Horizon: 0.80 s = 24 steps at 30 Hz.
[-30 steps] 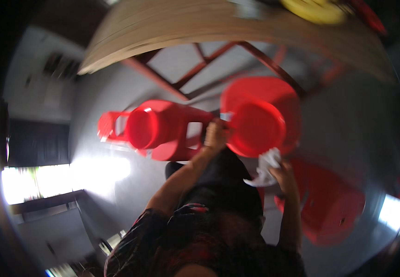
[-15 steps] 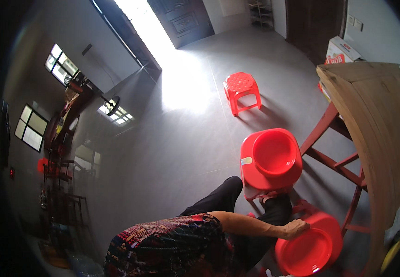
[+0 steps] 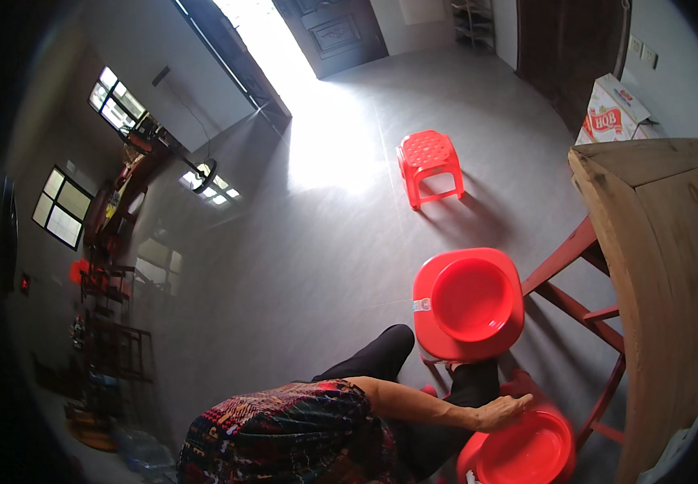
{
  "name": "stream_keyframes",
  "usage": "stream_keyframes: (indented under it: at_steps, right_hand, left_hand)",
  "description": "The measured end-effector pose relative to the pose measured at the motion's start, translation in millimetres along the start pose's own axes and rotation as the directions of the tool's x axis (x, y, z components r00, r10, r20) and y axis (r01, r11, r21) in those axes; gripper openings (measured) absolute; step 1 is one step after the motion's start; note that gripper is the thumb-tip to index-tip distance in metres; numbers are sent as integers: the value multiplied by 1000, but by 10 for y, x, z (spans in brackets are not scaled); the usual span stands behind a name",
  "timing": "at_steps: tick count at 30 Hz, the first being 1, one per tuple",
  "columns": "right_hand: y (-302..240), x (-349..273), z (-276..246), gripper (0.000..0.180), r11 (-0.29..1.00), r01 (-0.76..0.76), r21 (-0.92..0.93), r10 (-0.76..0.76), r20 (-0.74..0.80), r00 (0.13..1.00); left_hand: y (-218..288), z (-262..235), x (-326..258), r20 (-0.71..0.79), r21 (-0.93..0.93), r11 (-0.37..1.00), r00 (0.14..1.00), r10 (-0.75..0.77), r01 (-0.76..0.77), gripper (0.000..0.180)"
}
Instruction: The person wipes the inside and outside of a red plastic bowl with a white cloth. They then pick up a white ceramic bowl and wipe it with the same cloth.
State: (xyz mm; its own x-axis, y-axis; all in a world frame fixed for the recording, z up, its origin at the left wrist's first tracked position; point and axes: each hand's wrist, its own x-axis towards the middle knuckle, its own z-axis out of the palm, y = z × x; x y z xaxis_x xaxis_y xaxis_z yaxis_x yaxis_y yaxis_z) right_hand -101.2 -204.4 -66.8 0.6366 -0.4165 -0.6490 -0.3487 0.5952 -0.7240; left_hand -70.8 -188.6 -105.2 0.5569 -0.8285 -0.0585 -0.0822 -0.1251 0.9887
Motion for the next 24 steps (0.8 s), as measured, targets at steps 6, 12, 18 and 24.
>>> stream_keyframes:
  at_steps: [6,12,18,24]
  right_hand:
    - [-107,252,8,23,1000,-26,-9,26,0,1000]
    - [-180,466,-50,26,999,-45,-14,44,-24,999]
    - [-214,628,-19,28,997,-71,-38,70,-30,997]
    - [-229,771,-46,30,995,-90,-44,88,-49,995]
  left_hand:
    - [-127,150,123,-43,35,997,996,-72,74,28]
    - [83,-55,354,126,26,983,975,-185,184,22]
    - [-201,68,450,10,104,988,993,-120,118,19]
    - [-127,-44,448,130,214,946,953,-275,244,21]
